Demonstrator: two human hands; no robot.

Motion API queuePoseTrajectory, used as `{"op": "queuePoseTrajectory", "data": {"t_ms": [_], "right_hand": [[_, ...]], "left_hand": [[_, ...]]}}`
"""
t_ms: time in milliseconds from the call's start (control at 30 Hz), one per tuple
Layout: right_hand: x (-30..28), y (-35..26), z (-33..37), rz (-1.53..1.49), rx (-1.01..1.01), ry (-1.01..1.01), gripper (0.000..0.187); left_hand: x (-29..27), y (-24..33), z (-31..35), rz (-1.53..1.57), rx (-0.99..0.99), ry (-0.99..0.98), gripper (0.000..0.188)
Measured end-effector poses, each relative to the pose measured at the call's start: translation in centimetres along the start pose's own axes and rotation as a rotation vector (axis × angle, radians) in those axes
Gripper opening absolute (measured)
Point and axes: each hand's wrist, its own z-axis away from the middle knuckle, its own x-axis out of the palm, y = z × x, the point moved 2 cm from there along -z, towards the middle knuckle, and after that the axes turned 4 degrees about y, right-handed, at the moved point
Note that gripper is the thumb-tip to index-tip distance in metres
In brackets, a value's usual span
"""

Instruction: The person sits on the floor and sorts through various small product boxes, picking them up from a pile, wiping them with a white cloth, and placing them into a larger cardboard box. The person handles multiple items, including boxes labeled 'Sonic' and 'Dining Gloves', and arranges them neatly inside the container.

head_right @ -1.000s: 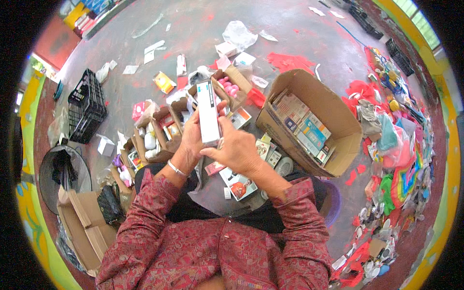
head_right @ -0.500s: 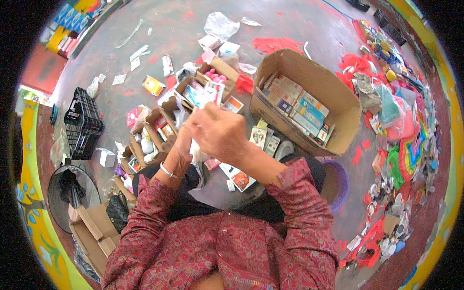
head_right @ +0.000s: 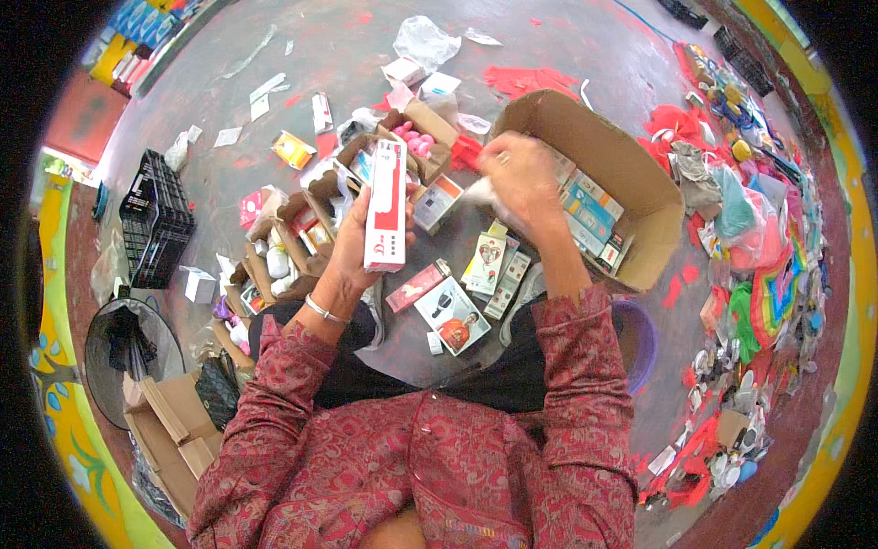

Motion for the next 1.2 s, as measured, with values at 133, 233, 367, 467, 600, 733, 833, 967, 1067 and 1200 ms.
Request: {"op": "queuePoseTrajectory", "data": {"t_ms": [133, 233, 367, 467, 600, 733, 833, 967, 1067, 1200], "right_hand": [[3.6, -3.5, 2.5, -0.293, 0.317, -0.634, 0.037], [5.8, -4.2, 2.8, -0.271, 0.234, -0.627, 0.052], [3.3, -3.4, 1.8, -0.235, 0.188, -0.576, 0.057], [0.5, -1.4, 1.4, -0.246, 0.174, -0.537, 0.055], [-7.4, 5.6, -0.1, 0.014, 0.285, -0.435, 0.046], [-16.1, 20.0, 0.8, 0.037, 0.705, 0.025, 0.046], [-16.7, 28.8, 1.5, 0.357, 0.804, 0.160, 0.046], [-13.4, 37.3, 1.9, 0.571, 1.008, 0.091, 0.045], [-12.0, 42.3, 2.8, 0.627, 1.101, 0.085, 0.047], [-11.2, 47.0, 3.7, 0.721, 1.133, -0.004, 0.047]], "left_hand": [[0.3, -0.3, -0.9, -0.226, 0.131, 0.156, 0.051], [-0.7, -0.7, -0.9, -0.275, 0.105, 0.128, 0.052], [1.0, -1.5, -1.7, -0.278, 0.098, 0.055, 0.057], [1.3, -2.6, -3.0, -0.157, 0.088, -0.140, 0.061], [1.1, -2.0, -3.0, -0.289, -0.032, 0.022, 0.055], [-0.4, -2.6, -2.9, -0.427, -0.189, 0.119, 0.043], [-0.9, -3.5, -3.0, -0.511, -0.260, 0.131, 0.041], [-0.9, -4.0, -3.3, -0.551, -0.314, 0.252, 0.039], [-1.8, -4.8, -4.6, -0.549, -0.360, 0.307, 0.035], [-3.5, -5.7, -6.3, -0.549, -0.432, 0.389, 0.033]]}}
